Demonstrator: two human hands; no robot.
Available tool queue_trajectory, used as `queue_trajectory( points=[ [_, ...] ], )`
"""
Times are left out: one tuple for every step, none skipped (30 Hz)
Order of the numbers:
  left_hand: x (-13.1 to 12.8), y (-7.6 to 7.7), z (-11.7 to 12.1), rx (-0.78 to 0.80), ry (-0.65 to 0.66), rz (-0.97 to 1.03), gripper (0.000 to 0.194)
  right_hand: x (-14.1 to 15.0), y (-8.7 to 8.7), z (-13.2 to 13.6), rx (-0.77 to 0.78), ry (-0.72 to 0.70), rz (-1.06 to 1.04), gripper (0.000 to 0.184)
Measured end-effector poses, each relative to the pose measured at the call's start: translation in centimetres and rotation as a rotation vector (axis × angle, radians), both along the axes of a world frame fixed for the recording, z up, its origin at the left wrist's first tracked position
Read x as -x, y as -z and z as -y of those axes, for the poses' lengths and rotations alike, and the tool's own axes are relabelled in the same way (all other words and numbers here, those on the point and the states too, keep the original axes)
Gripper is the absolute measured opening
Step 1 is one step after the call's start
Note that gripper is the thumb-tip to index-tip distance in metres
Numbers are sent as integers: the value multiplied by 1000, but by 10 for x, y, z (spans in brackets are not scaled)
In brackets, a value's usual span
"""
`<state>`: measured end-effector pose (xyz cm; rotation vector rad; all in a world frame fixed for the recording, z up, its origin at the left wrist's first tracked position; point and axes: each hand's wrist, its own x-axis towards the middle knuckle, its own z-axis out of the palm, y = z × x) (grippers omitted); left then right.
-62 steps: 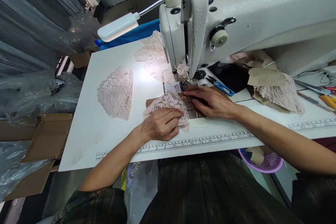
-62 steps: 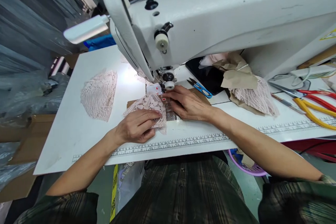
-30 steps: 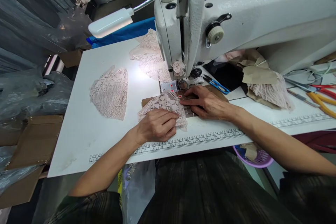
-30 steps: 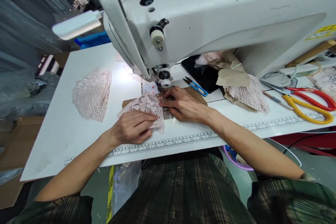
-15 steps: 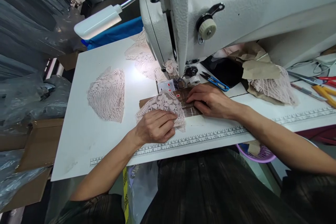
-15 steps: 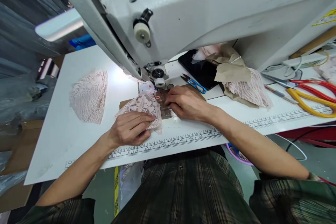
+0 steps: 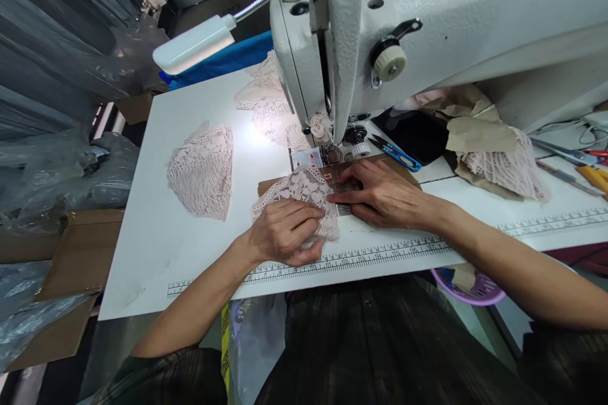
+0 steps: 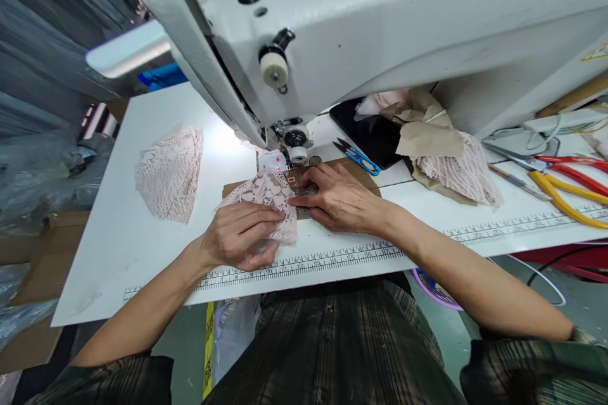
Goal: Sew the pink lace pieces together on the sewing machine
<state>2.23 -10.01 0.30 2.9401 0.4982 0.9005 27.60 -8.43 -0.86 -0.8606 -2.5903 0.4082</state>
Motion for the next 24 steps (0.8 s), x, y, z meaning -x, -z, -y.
queue_trajectory(
  points=[
    [1, -1, -1, 27, -11, 20, 25, 0, 0, 0, 7, -2, -6, 38],
    [1, -3, -3, 50, -37, 38, 36, 0, 0, 0, 14, -3, -10, 38],
    [2, -3, -5, 67, -80, 47, 44, -1, -1, 0, 21, -4, -13, 38],
    [3, -4, -7, 80, -133, 43, 49, -1, -1, -1, 26, -4, -13, 38],
    [4, -3, -9, 89, -186, 23, 52, -1, -1, -1, 29, -4, -12, 39],
    [6, -2, -11, 94, -227, -5, 52, -1, -1, -1, 30, -4, -12, 39],
    [7, -1, -13, 97, -251, -40, 53, -1, -1, -1, 29, -5, -10, 39],
    [7, 1, -14, 97, -264, -75, 53, -1, -1, -1, 28, -4, -9, 39],
    [8, 3, -14, 93, -272, -110, 54, -1, -1, -1, 27, -3, -8, 39],
    [8, 4, -14, 86, -277, -145, 55, -1, -1, -1, 26, -1, -8, 38],
    [8, 5, -14, 77, -283, -177, 56, 0, -1, -1, 27, 2, -10, 38],
    [7, 5, -13, 68, -291, -207, 56, 0, -1, -1, 28, 5, -11, 38],
    [6, 5, -12, 57, -302, -235, 56, 0, -1, -1, 30, 8, -14, 38],
    [5, 4, -12, 42, -314, -257, 56, 1, -1, -1, 31, 11, -18, 37],
    [5, 3, -11, 25, -324, -274, 56, 1, -1, 0, 33, 13, -19, 37],
    [4, 2, -10, 6, -334, -286, 55, 1, -1, 0, 35, 16, -21, 37],
    [3, 2, -9, -11, -341, -294, 54, 1, -1, 0, 38, 17, -21, 37],
    [3, 1, -9, -26, -345, -297, 53, 1, 0, 0, 39, 17, -21, 37],
    [2, 0, -9, -39, -346, -297, 52, 1, 0, 0, 40, 17, -21, 37],
    [2, 0, -9, -47, -345, -297, 52, 1, 0, 0, 40, 16, -21, 37],
    [2, 0, -9, -50, -344, -296, 51, 1, 0, 0, 41, 15, -22, 37],
    [2, 1, -9, -49, -344, -296, 51, 0, 1, 0, 40, 14, -21, 37],
    [2, 1, -9, -45, -344, -298, 51, 0, 1, 0, 40, 14, -20, 38],
    [3, 2, -9, -37, -345, -300, 50, 0, 1, 0, 39, 15, -18, 38]
  ],
)
